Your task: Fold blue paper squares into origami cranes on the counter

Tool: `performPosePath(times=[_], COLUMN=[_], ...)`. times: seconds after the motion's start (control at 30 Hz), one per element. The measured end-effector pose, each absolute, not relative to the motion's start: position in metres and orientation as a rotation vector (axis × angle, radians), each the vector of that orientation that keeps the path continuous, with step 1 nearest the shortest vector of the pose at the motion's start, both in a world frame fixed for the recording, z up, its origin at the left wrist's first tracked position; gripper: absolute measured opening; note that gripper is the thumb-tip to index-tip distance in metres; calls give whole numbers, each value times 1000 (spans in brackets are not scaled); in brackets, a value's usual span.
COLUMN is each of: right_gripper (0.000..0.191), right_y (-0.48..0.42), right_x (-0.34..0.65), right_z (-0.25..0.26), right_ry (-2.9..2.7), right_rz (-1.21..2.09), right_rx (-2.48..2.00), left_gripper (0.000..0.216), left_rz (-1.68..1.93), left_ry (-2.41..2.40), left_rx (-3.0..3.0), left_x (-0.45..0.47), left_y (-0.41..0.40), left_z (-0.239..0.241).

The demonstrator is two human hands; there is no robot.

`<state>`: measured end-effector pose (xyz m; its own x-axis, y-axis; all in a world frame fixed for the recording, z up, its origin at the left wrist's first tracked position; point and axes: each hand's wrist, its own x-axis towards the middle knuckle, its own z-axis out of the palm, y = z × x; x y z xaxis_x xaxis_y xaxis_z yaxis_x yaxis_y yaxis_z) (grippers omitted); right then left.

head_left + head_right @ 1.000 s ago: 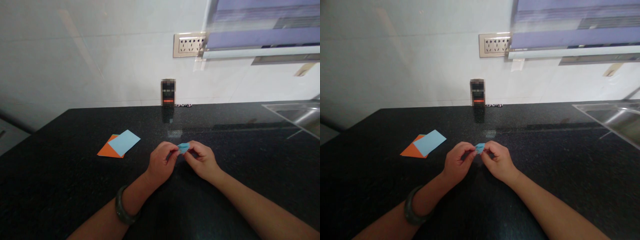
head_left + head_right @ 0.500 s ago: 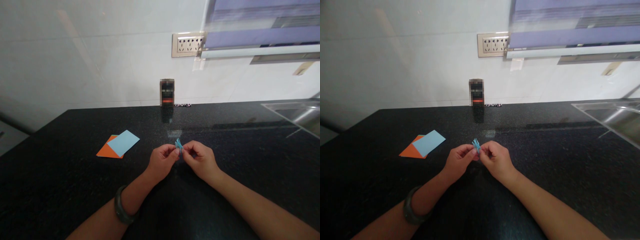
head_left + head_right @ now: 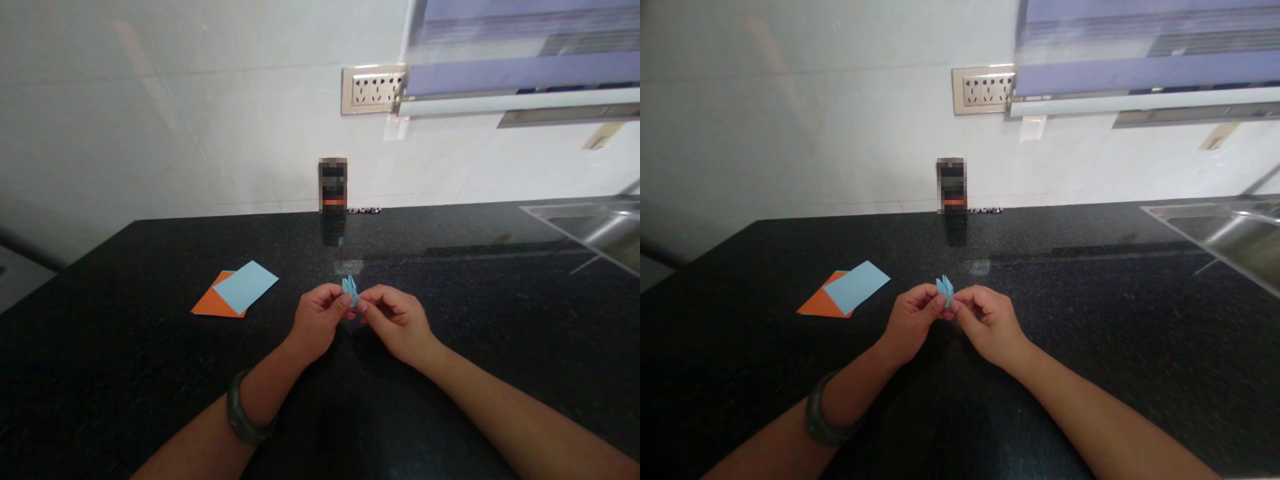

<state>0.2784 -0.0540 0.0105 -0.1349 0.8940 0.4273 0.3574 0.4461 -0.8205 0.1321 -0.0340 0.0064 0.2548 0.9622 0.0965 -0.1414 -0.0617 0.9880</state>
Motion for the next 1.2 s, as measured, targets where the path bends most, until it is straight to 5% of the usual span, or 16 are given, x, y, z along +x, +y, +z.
performPosePath(times=[0.23, 0.7, 1.2], right_gripper=[21, 9, 15], right_y=[-49, -51, -49], right_x=[274, 279, 276], right_z=[8, 6, 12], right_ry=[-1454, -1595, -1459], right_rz=[1183, 714, 1010], right_rx=[-992, -1158, -1111], left_gripper=[16, 17, 18], left_rz=[1126, 1133, 1112], left_ry=[817, 872, 977], left_rx=[1357, 1278, 1181], left_x=[128, 132, 133], left_y=[-31, -31, -34], left_z=[2, 0, 5])
